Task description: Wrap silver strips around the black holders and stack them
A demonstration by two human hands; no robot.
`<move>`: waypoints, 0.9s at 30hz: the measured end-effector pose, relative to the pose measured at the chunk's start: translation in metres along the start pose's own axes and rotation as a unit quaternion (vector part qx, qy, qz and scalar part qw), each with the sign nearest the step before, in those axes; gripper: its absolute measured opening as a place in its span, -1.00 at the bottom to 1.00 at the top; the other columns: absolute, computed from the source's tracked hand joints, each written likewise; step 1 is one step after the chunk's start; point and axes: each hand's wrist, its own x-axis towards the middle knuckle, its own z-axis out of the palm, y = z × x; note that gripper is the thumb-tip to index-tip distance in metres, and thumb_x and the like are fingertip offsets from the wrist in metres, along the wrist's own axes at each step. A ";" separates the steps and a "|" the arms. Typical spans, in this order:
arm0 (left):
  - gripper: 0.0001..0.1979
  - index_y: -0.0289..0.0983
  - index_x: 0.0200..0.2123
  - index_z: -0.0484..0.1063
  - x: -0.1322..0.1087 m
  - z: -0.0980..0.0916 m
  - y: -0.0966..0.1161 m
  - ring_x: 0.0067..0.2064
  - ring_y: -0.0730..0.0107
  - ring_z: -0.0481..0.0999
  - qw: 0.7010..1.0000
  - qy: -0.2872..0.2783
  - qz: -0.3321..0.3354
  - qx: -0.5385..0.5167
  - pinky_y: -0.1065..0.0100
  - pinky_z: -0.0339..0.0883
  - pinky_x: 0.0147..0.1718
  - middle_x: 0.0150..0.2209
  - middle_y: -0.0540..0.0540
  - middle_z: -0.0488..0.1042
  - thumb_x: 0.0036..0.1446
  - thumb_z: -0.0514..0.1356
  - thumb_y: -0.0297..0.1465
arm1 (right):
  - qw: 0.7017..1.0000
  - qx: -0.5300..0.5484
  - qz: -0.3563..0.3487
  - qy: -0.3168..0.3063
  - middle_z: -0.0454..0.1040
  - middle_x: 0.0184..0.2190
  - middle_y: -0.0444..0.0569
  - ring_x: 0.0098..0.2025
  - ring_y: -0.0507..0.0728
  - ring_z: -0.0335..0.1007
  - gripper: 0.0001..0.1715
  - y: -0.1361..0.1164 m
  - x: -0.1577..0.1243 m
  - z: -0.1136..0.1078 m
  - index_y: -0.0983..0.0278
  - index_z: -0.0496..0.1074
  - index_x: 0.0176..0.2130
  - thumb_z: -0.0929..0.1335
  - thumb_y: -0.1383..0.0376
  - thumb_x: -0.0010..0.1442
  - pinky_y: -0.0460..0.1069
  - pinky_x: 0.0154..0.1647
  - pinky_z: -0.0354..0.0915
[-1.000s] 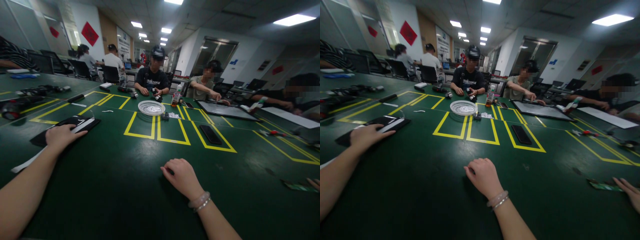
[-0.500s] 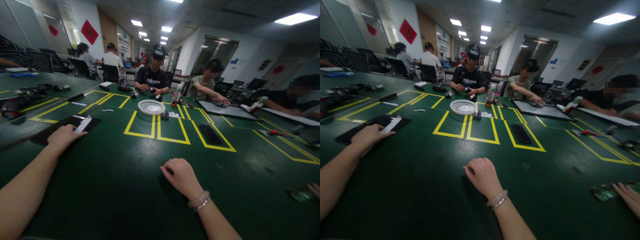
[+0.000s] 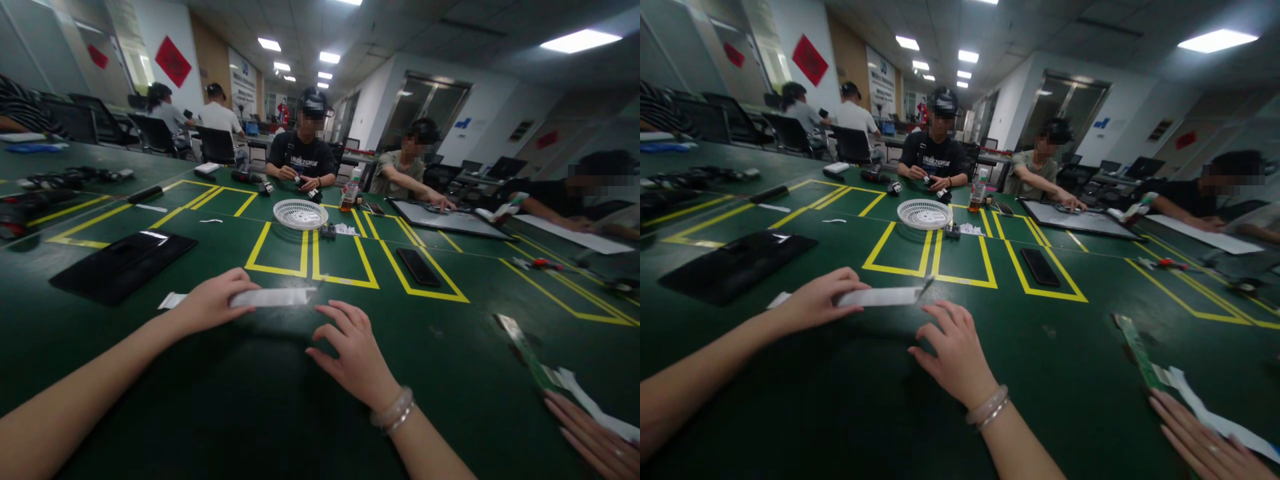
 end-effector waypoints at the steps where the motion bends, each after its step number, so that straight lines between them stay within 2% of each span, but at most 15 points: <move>1: -0.66 -0.20 0.07 0.46 0.001 0.005 0.013 -0.13 0.21 0.44 0.999 -0.024 0.022 -0.014 0.35 0.37 -0.19 -0.06 -0.11 0.34 0.29 0.18 -0.22 | 1.000 0.000 0.001 -0.005 0.40 0.18 -0.04 0.27 0.30 0.15 -0.83 -0.002 0.000 0.001 0.15 0.45 -0.20 0.44 0.18 0.20 0.24 0.22 0.10; 3: -0.66 -0.15 0.09 0.44 0.000 0.013 0.032 -0.15 0.25 0.44 0.997 -0.051 0.046 -0.021 0.39 0.35 -0.23 -0.05 -0.09 0.33 0.24 0.23 -0.34 | 1.000 0.005 0.002 -0.018 0.40 0.20 -0.07 0.29 0.28 0.14 -0.82 -0.004 -0.001 0.004 0.14 0.43 -0.18 0.43 0.18 0.21 0.24 0.24 0.05; 5: -0.59 -0.12 0.11 0.43 -0.002 0.018 0.041 -0.15 0.28 0.44 0.996 -0.063 0.061 -0.021 0.41 0.34 -0.24 -0.04 -0.06 0.33 0.19 0.28 -0.43 | 0.999 0.021 0.007 -0.030 0.46 0.14 -0.09 0.24 0.23 0.23 -0.89 -0.004 -0.001 0.005 0.14 0.42 -0.17 0.40 0.23 0.26 0.23 0.25 0.02; 8: -0.55 -0.12 0.11 0.41 -0.003 0.023 0.042 -0.13 0.28 0.44 0.994 -0.069 0.077 -0.031 0.42 0.35 -0.23 -0.03 -0.05 0.32 0.16 0.31 -0.49 | 0.997 0.052 0.017 -0.054 0.56 0.00 -0.10 0.08 0.17 0.39 -0.87 -0.004 0.000 0.005 0.13 0.40 -0.14 0.39 0.26 0.27 0.23 0.24 0.00; 12: -0.56 -0.11 0.13 0.41 -0.003 0.025 0.035 -0.09 0.25 0.45 0.993 -0.065 0.086 -0.039 0.41 0.37 -0.19 0.00 -0.07 0.33 0.19 0.33 -0.45 | 0.995 0.073 0.022 -0.066 0.57 -0.05 -0.12 -0.03 0.14 0.47 -0.76 -0.002 0.000 0.005 0.11 0.40 -0.08 0.42 0.26 0.22 0.24 0.23 0.03; 15: -0.38 -0.12 0.24 0.29 -0.001 0.017 0.027 0.04 0.09 0.40 0.996 -0.043 0.077 -0.003 0.27 0.36 -0.03 0.11 -0.15 0.30 0.16 0.39 -0.29 | 0.991 0.125 0.052 -0.001 0.58 -0.08 -0.08 -0.06 0.14 0.49 -0.82 0.003 0.000 0.006 0.13 0.44 -0.10 0.39 0.28 0.25 0.20 0.16 0.15; 17: -0.21 -0.18 0.36 0.08 0.000 0.005 0.016 0.15 -0.03 0.31 0.998 0.025 0.045 0.035 0.11 0.28 0.11 0.21 -0.22 0.21 0.19 0.35 -0.12 | 0.972 0.193 0.109 0.082 0.58 -0.09 -0.02 -0.04 0.18 0.48 -0.82 0.010 0.002 0.006 0.16 0.48 -0.12 0.40 0.22 0.25 0.18 0.08 0.26; 18: -0.16 -0.23 0.39 -0.03 0.000 -0.002 0.007 0.19 -0.07 0.26 0.996 0.068 0.019 0.057 0.04 0.22 0.17 0.24 -0.26 0.16 0.23 0.28 -0.04 | 0.950 0.241 0.156 0.125 0.58 -0.10 -0.01 -0.02 0.20 0.47 -0.81 0.015 0.003 0.006 0.17 0.50 -0.14 0.41 0.19 0.23 0.17 0.05 0.29; 19: -0.14 -0.29 0.41 -0.09 -0.001 -0.009 -0.004 0.21 -0.11 0.23 0.991 0.109 -0.011 0.083 -0.01 0.16 0.20 0.26 -0.31 0.12 0.28 0.20 0.02 | 0.915 0.301 0.207 0.170 0.59 -0.16 -0.01 -0.07 0.19 0.49 -0.80 0.020 0.004 0.005 0.19 0.51 -0.19 0.42 0.16 0.20 0.13 -0.02 0.35; 21: -0.13 -0.42 0.40 -0.09 -0.008 -0.021 -0.034 0.22 -0.22 0.21 0.974 0.154 -0.080 0.145 -0.10 0.10 0.21 0.25 -0.41 0.11 0.31 0.07 0.08 | 0.818 0.424 0.306 0.242 0.60 -0.18 -0.01 -0.18 0.15 0.51 -0.71 0.032 0.006 0.003 0.22 0.50 -0.20 0.44 0.09 0.16 0.03 -0.24 0.42; 23: -0.07 -0.52 0.35 0.05 -0.022 -0.030 -0.074 0.19 -0.36 0.20 0.953 0.164 -0.160 0.200 -0.24 0.05 0.17 0.20 -0.50 0.17 0.25 0.05 0.15 | 0.710 0.517 0.370 0.303 0.59 -0.20 -0.06 -0.25 0.08 0.50 -0.68 0.043 0.007 0.000 0.23 0.50 -0.25 0.50 0.08 0.08 -0.08 -0.39 0.41; 25: 0.04 -0.54 0.26 0.21 -0.041 -0.035 -0.118 0.13 -0.51 0.23 0.925 0.178 -0.251 0.223 -0.38 -0.01 0.09 0.10 -0.56 0.26 0.08 0.09 0.27 | 0.607 0.601 0.409 0.323 0.59 -0.22 -0.11 -0.31 0.00 0.50 -0.71 0.052 0.007 -0.002 0.23 0.51 -0.25 0.51 0.13 0.08 -0.15 -0.42 0.42; 27: 0.14 -0.55 0.18 0.32 -0.062 -0.040 -0.160 0.08 -0.61 0.25 0.900 0.193 -0.327 0.216 -0.43 -0.03 0.00 -0.01 -0.54 0.36 -0.13 0.15 0.35 | 0.511 0.673 0.443 0.300 0.58 -0.31 -0.17 -0.39 -0.06 0.49 -0.78 0.057 0.007 -0.005 0.23 0.51 -0.22 0.48 0.18 0.15 -0.18 -0.43 0.44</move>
